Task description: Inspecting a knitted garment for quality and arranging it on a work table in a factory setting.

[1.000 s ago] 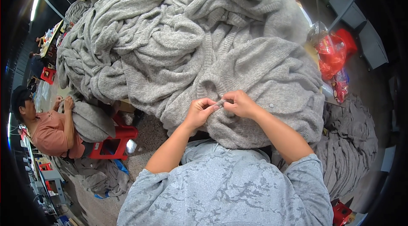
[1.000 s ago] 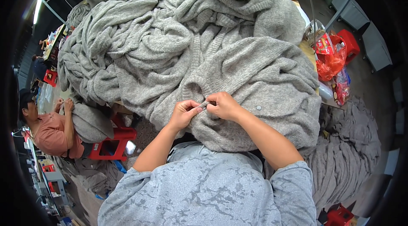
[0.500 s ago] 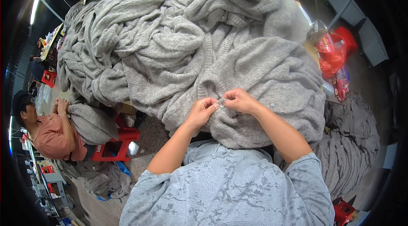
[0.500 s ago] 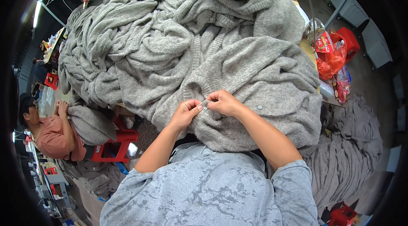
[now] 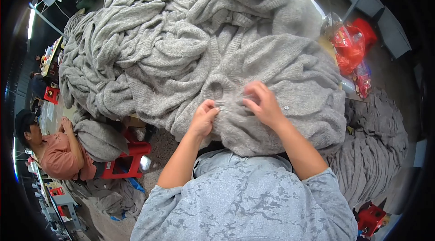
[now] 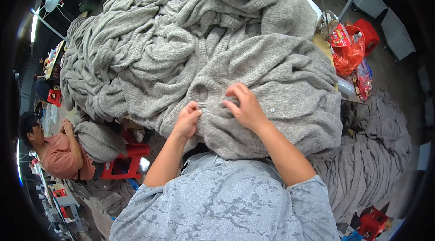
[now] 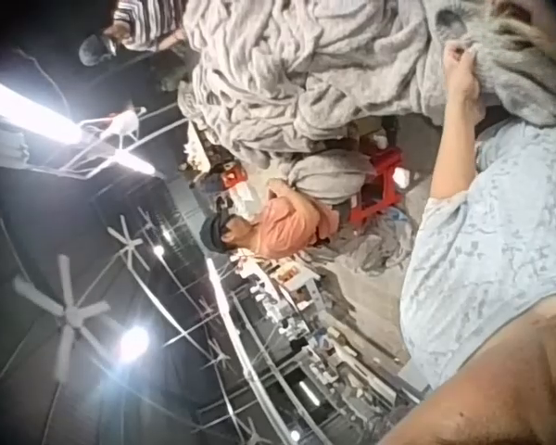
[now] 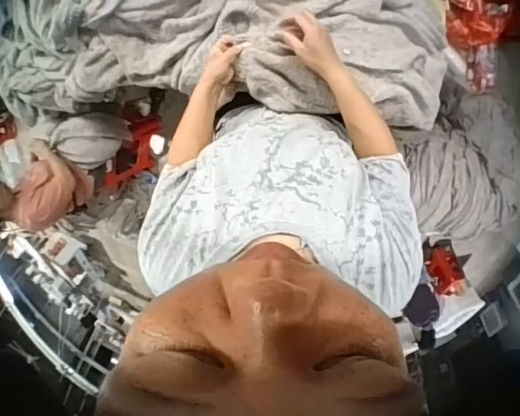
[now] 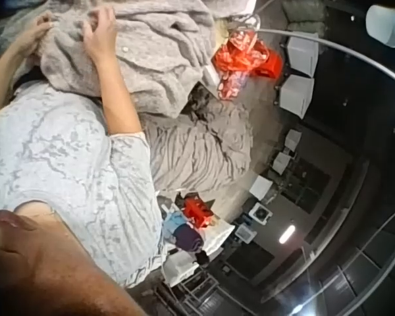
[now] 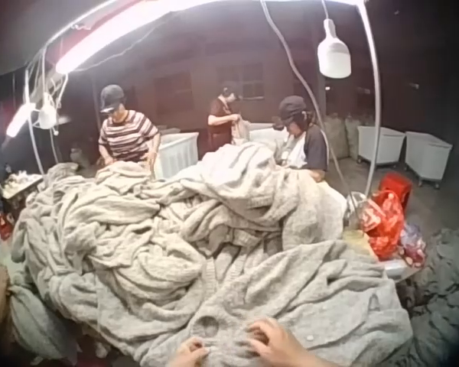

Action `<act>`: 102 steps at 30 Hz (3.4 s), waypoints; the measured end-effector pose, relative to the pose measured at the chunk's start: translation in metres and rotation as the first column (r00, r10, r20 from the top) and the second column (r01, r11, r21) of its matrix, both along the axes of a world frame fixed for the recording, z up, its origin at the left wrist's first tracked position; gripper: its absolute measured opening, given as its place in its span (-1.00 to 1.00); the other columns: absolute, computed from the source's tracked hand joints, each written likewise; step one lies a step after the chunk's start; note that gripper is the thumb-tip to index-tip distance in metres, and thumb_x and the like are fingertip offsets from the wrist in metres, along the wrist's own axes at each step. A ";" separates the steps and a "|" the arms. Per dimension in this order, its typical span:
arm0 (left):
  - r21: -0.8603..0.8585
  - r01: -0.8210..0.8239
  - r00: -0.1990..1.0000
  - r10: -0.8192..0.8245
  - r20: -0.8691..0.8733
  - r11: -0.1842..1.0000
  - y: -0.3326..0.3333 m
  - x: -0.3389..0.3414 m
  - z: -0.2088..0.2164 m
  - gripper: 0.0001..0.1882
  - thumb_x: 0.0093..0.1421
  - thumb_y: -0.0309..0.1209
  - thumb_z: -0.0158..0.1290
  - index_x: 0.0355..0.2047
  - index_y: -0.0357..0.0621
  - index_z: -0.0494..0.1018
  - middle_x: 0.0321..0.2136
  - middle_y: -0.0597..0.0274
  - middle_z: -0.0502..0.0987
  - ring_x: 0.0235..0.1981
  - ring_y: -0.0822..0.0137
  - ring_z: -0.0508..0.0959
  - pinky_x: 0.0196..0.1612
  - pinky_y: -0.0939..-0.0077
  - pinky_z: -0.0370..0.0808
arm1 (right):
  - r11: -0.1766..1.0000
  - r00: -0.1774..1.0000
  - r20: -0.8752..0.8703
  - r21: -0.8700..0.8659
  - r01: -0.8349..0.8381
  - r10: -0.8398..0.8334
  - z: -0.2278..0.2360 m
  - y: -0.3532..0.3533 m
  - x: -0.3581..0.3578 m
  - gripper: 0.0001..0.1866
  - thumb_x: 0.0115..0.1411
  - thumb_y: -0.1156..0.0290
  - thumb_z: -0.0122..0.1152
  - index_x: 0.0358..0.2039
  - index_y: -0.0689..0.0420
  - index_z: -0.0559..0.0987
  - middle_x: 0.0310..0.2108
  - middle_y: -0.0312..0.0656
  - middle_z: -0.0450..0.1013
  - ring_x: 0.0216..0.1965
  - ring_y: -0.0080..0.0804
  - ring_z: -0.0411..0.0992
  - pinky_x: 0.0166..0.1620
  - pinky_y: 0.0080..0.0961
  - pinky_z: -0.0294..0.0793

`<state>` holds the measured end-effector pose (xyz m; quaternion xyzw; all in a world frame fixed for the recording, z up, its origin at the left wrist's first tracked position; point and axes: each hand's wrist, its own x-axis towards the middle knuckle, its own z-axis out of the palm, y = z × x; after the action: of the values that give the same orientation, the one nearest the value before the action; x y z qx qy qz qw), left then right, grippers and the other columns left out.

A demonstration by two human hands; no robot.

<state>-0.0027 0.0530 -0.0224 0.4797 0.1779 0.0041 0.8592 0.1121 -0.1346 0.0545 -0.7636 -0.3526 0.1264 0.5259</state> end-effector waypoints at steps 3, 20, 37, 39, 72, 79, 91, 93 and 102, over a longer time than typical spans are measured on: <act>-0.026 -0.126 0.991 0.127 0.037 0.992 0.009 -0.010 -0.013 -0.81 0.07 -0.64 -0.02 -0.31 -0.16 0.28 -0.39 0.28 0.44 -0.43 0.51 0.40 -0.29 0.62 0.39 | 0.938 0.837 0.545 -0.315 0.145 0.054 -0.006 -0.047 -0.001 -0.74 -0.08 0.54 0.23 -0.32 0.17 0.45 -0.23 -0.16 0.36 -0.18 -0.23 0.35 -0.07 -0.31 0.29; 0.975 0.047 0.905 -0.405 -0.134 -0.218 -0.053 0.017 0.065 -0.75 -0.11 -0.41 0.18 -0.38 -0.17 0.46 -0.40 0.18 0.41 -0.21 0.14 0.37 -0.14 0.29 0.26 | 0.961 0.868 0.472 -0.133 0.242 -0.153 -0.015 -0.070 -0.030 -0.79 -0.14 0.61 0.07 -0.40 0.20 0.49 -0.28 -0.12 0.39 -0.17 -0.17 0.32 -0.10 -0.27 0.27; 0.463 0.447 0.891 -0.428 -0.153 0.765 -0.024 0.024 0.045 -0.86 0.15 -0.40 0.05 -0.46 -0.23 0.46 -0.63 0.54 0.40 -0.58 0.69 0.29 -0.51 0.73 0.24 | 0.988 0.984 -0.097 -0.046 0.147 -0.151 -0.040 -0.020 -0.044 -0.80 -0.14 0.39 0.33 -0.50 0.22 0.56 -0.53 -0.13 0.44 -0.42 -0.23 0.38 -0.33 -0.41 0.36; 0.431 0.468 0.880 -0.451 -0.149 0.771 -0.024 0.023 0.036 -0.85 0.16 -0.38 0.05 -0.46 -0.21 0.46 -0.63 0.53 0.39 -0.59 0.69 0.27 -0.53 0.73 0.23 | 0.990 0.988 -0.067 -0.016 0.141 -0.142 -0.038 -0.020 -0.045 -0.81 -0.15 0.41 0.31 -0.51 0.21 0.56 -0.55 -0.14 0.44 -0.42 -0.24 0.38 -0.33 -0.40 0.35; 0.991 -0.105 0.883 -0.450 0.131 0.082 -0.068 -0.007 0.042 -0.76 -0.11 -0.60 0.07 -0.38 -0.14 0.36 -0.42 0.19 0.41 -0.30 0.19 0.43 -0.10 0.25 0.14 | 0.940 0.859 0.467 -0.338 -0.047 0.211 -0.019 -0.028 0.009 -0.83 -0.09 0.48 0.16 -0.40 0.13 0.52 -0.32 -0.20 0.42 -0.21 -0.20 0.35 -0.24 -0.32 0.37; 0.977 -0.211 0.880 -0.440 0.180 -0.020 -0.070 -0.012 0.038 -0.75 -0.14 -0.61 0.06 -0.40 -0.12 0.37 -0.40 0.25 0.42 -0.29 0.25 0.44 -0.09 0.24 0.16 | 0.930 0.930 -0.341 -0.279 -0.238 0.136 -0.011 -0.023 0.021 -0.84 0.01 0.42 0.16 -0.39 0.21 0.51 -0.58 -0.13 0.45 -0.51 -0.29 0.42 -0.38 -0.34 0.37; 0.967 -0.250 0.880 -0.429 0.203 -0.056 -0.069 -0.012 0.019 -0.81 -0.11 -0.58 0.08 -0.43 -0.08 0.40 -0.39 0.35 0.42 -0.30 0.32 0.43 -0.02 0.14 0.15 | 0.826 0.954 0.042 -0.511 -0.236 0.298 -0.041 -0.024 0.005 -0.70 -0.23 0.41 0.32 -0.42 0.27 0.57 -0.40 -0.01 0.46 -0.29 -0.05 0.43 -0.22 -0.31 0.40; 0.965 -0.253 0.878 -0.434 0.201 -0.065 -0.069 -0.012 0.017 -0.81 -0.11 -0.58 0.09 -0.43 -0.08 0.41 -0.40 0.35 0.42 -0.30 0.33 0.43 -0.02 0.12 0.14 | 0.833 0.941 0.129 -0.514 -0.206 0.312 -0.045 -0.022 0.000 -0.71 -0.23 0.42 0.31 -0.43 0.26 0.57 -0.40 -0.01 0.47 -0.30 -0.05 0.43 -0.24 -0.30 0.41; 0.943 -0.330 0.883 -0.336 0.327 0.049 -0.070 -0.011 0.020 -0.78 -0.14 -0.61 0.07 -0.42 -0.09 0.44 -0.34 0.25 0.40 -0.28 0.29 0.44 -0.03 0.16 0.18 | 0.938 0.859 -0.510 -0.284 -0.201 0.030 -0.031 -0.019 0.015 -0.86 -0.17 0.44 0.32 -0.58 0.23 0.59 -0.66 -0.27 0.44 -0.59 -0.61 0.33 -0.47 -0.59 0.30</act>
<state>-0.0137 -0.0167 -0.0025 0.9194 -0.0897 0.2397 0.2988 0.1270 -0.1534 0.0238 -0.7586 -0.2245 0.4076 0.4561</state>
